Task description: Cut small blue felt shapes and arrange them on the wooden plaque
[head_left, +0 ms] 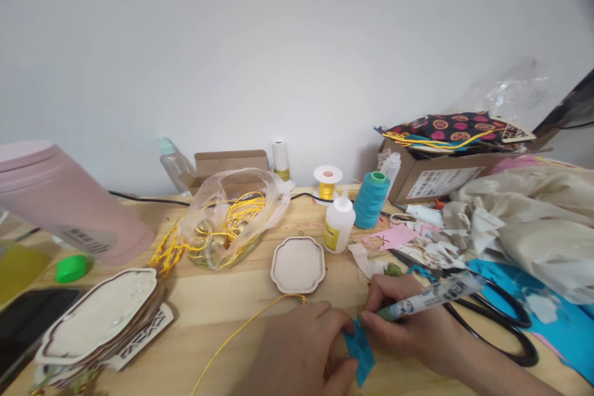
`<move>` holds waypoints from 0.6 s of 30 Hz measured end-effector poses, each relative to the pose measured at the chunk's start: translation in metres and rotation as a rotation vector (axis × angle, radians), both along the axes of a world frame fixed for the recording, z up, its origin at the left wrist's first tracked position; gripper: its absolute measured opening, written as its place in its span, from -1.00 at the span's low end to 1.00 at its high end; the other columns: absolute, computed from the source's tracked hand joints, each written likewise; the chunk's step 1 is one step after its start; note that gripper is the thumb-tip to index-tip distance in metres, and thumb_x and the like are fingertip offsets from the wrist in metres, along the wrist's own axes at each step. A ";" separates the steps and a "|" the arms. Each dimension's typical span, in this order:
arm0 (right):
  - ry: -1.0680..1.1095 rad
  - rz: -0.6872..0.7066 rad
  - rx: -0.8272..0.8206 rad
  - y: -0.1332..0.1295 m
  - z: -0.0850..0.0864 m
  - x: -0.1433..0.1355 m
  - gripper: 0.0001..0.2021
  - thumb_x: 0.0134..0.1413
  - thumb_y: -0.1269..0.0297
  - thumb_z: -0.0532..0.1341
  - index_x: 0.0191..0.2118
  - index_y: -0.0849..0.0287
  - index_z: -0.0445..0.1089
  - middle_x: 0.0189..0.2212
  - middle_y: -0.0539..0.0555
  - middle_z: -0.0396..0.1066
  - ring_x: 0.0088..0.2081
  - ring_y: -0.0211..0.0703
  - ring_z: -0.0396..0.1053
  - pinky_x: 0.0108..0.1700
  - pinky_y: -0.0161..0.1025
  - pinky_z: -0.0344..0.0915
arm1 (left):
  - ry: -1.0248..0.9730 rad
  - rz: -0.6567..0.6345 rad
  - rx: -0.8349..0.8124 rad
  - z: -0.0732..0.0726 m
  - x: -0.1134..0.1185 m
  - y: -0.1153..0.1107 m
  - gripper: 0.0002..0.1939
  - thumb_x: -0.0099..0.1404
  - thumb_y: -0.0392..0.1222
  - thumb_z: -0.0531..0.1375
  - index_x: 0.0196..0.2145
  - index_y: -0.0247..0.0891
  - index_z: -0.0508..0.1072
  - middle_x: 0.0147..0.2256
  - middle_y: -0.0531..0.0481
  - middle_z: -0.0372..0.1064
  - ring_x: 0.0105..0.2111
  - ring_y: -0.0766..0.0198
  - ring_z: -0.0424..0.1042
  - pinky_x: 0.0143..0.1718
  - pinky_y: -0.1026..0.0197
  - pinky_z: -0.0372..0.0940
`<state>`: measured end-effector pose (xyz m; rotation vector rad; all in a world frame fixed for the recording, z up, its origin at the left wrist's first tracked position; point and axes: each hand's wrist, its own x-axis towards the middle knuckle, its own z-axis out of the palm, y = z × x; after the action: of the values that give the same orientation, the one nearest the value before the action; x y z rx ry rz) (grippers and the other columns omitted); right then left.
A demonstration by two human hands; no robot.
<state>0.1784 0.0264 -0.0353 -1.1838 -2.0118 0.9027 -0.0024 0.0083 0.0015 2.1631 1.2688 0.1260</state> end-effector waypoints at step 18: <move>-0.004 -0.003 -0.012 0.000 0.002 0.001 -0.79 -0.14 0.36 0.16 -0.67 0.19 0.16 -0.76 -0.11 0.14 -0.69 -0.37 0.02 -0.69 -0.44 -0.03 | -0.018 -0.004 0.003 -0.001 0.000 0.001 -0.76 0.03 -0.22 0.11 -0.28 -0.17 0.38 -0.36 0.02 0.40 -0.37 0.19 0.34 -0.39 0.25 0.16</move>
<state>0.1793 0.0262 -0.0335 -1.1954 -2.0102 0.9131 -0.0019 0.0092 0.0008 2.1623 1.2553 0.1454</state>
